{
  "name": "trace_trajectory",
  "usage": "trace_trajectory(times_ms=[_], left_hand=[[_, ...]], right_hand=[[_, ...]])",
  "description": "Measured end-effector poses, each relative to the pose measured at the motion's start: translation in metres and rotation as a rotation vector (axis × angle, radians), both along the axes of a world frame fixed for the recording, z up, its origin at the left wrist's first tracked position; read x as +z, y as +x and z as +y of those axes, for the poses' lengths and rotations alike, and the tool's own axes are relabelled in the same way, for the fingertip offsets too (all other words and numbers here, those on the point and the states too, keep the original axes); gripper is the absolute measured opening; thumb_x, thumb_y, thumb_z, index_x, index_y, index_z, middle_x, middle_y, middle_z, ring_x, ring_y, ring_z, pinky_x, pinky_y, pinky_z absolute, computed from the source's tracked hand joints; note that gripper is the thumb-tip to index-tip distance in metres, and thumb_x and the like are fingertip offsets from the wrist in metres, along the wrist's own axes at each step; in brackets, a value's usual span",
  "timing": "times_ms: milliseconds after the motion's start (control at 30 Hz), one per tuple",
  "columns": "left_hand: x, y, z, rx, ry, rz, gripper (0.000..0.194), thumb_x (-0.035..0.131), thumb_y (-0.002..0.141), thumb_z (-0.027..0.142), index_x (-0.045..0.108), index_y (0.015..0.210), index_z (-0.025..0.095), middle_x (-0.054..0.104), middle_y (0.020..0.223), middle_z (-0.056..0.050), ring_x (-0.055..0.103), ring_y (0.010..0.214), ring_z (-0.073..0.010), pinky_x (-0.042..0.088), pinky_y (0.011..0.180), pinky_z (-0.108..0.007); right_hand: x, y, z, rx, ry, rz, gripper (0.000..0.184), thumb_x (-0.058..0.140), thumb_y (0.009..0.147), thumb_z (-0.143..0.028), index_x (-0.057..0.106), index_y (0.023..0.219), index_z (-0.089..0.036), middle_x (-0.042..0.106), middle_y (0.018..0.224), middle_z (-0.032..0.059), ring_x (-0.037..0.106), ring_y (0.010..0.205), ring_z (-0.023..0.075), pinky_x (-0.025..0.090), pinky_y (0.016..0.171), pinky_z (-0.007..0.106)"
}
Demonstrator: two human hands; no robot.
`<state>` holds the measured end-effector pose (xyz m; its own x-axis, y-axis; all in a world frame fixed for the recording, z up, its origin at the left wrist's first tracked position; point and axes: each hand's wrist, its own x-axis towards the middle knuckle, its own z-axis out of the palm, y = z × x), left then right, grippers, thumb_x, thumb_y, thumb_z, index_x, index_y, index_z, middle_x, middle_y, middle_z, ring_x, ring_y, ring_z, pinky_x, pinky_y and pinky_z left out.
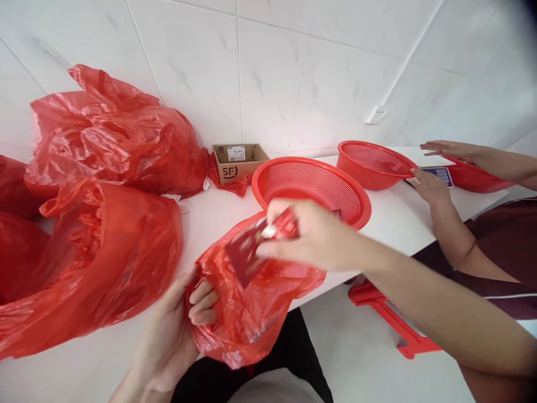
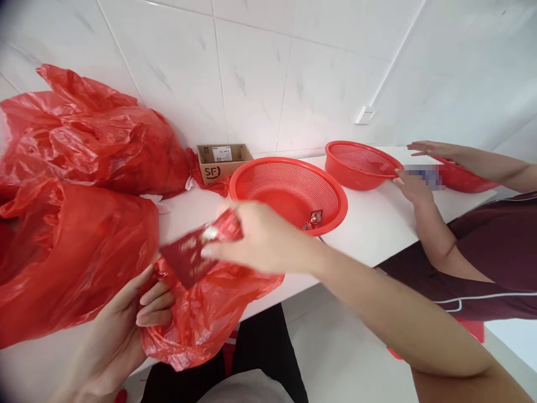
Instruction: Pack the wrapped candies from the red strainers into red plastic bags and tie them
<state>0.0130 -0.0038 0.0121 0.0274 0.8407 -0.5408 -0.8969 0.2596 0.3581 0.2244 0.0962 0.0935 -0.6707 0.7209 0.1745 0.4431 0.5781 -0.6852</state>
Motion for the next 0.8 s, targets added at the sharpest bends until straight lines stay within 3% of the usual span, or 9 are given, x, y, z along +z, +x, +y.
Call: trace_trajectory(times_ms=[67, 133, 267, 400, 500, 567, 633, 700, 800], left_hand=[[0.003, 0.001, -0.002, 0.015, -0.032, -0.016, 0.032, 0.045, 0.094, 0.021, 0.039, 0.062, 0.018, 0.034, 0.055, 0.006, 0.035, 0.034, -0.0017, 0.036, 0.031, -0.009], [0.006, -0.002, -0.007, 0.054, -0.060, -0.021, 0.034, 0.048, 0.092, 0.021, 0.037, 0.060, 0.018, 0.032, 0.053, 0.006, 0.033, 0.033, -0.0016, 0.032, 0.028, -0.008], [0.008, -0.012, -0.018, 0.095, -0.042, 0.013, 0.034, 0.057, 0.085, 0.018, 0.037, 0.058, 0.018, 0.030, 0.054, 0.007, 0.032, 0.034, -0.0020, 0.030, 0.027, -0.009], [0.009, -0.016, -0.028, 0.065, 0.066, 0.102, 0.032, 0.066, 0.077, 0.011, 0.040, 0.058, 0.017, 0.030, 0.057, 0.007, 0.029, 0.037, -0.0015, 0.032, 0.029, -0.009], [0.008, -0.016, -0.033, 0.026, 0.131, 0.210, 0.031, 0.069, 0.076, 0.013, 0.043, 0.059, 0.017, 0.030, 0.059, 0.006, 0.028, 0.041, -0.0027, 0.035, 0.032, -0.012], [0.006, -0.015, -0.036, 0.007, 0.157, 0.344, 0.030, 0.072, 0.076, 0.019, 0.046, 0.060, 0.018, 0.034, 0.059, 0.005, 0.033, 0.045, -0.0054, 0.042, 0.037, -0.016], [0.002, -0.014, -0.039, -0.017, 0.183, 0.554, 0.027, 0.076, 0.073, 0.029, 0.054, 0.063, 0.018, 0.044, 0.062, 0.002, 0.043, 0.053, -0.0094, 0.049, 0.046, -0.019], [-0.002, -0.013, -0.041, -0.015, 0.196, 0.770, 0.025, 0.081, 0.068, 0.036, 0.066, 0.076, 0.019, 0.056, 0.070, -0.001, 0.055, 0.066, -0.0138, 0.054, 0.059, -0.021], [-0.004, -0.009, -0.045, 0.008, 0.164, 0.959, 0.056, 0.082, 0.066, 0.038, 0.065, 0.119, 0.026, 0.066, 0.082, -0.003, 0.063, 0.082, -0.0178, 0.054, 0.067, -0.019]], right_hand=[[-0.021, -0.015, -0.011, 0.002, 0.117, -0.240, 0.018, 0.066, 0.084, -0.033, 0.053, 0.082, -0.022, 0.061, 0.083, 0.0007, 0.057, 0.068, 0.0148, 0.040, 0.059, 0.028], [-0.042, -0.021, -0.006, 0.000, 0.177, -0.461, 0.012, 0.064, 0.085, -0.028, 0.055, 0.087, -0.020, 0.061, 0.094, 0.0052, 0.060, 0.074, 0.0181, 0.039, 0.058, 0.029], [-0.060, -0.015, 0.018, -0.043, 0.131, -0.596, 0.015, 0.062, 0.084, -0.025, 0.057, 0.098, -0.020, 0.064, 0.105, 0.0085, 0.064, 0.091, 0.0248, 0.044, 0.064, 0.031], [-0.048, -0.008, 0.019, 0.001, -0.009, -0.454, 0.039, 0.068, 0.080, -0.038, 0.057, 0.115, -0.025, 0.067, 0.109, 0.0060, 0.065, 0.092, 0.0246, 0.050, 0.069, 0.034], [-0.030, -0.002, 0.017, 0.041, -0.058, -0.161, 0.031, 0.063, 0.086, -0.038, 0.059, 0.115, -0.026, 0.067, 0.115, 0.0042, 0.066, 0.097, 0.0201, 0.053, 0.078, 0.034], [-0.019, 0.009, 0.027, -0.029, -0.048, 0.011, 0.024, 0.056, 0.091, -0.039, 0.060, 0.109, -0.025, 0.069, 0.107, 0.0037, 0.067, 0.089, 0.0172, 0.054, 0.075, 0.032], [-0.012, 0.028, 0.048, -0.178, 0.042, 0.042, 0.026, 0.052, 0.092, -0.044, 0.059, 0.109, -0.025, 0.069, 0.103, 0.0041, 0.068, 0.084, 0.0172, 0.054, 0.071, 0.031], [-0.016, 0.051, 0.077, -0.337, 0.143, -0.166, 0.036, 0.057, 0.088, -0.047, 0.058, 0.117, -0.026, 0.067, 0.111, 0.0064, 0.067, 0.089, 0.0203, 0.052, 0.072, 0.033], [-0.040, 0.081, 0.117, -0.382, -0.030, -0.814, 0.069, 0.073, 0.073, -0.042, 0.050, 0.135, -0.024, 0.062, 0.123, 0.0142, 0.067, 0.083, 0.0251, 0.050, 0.066, 0.035]])
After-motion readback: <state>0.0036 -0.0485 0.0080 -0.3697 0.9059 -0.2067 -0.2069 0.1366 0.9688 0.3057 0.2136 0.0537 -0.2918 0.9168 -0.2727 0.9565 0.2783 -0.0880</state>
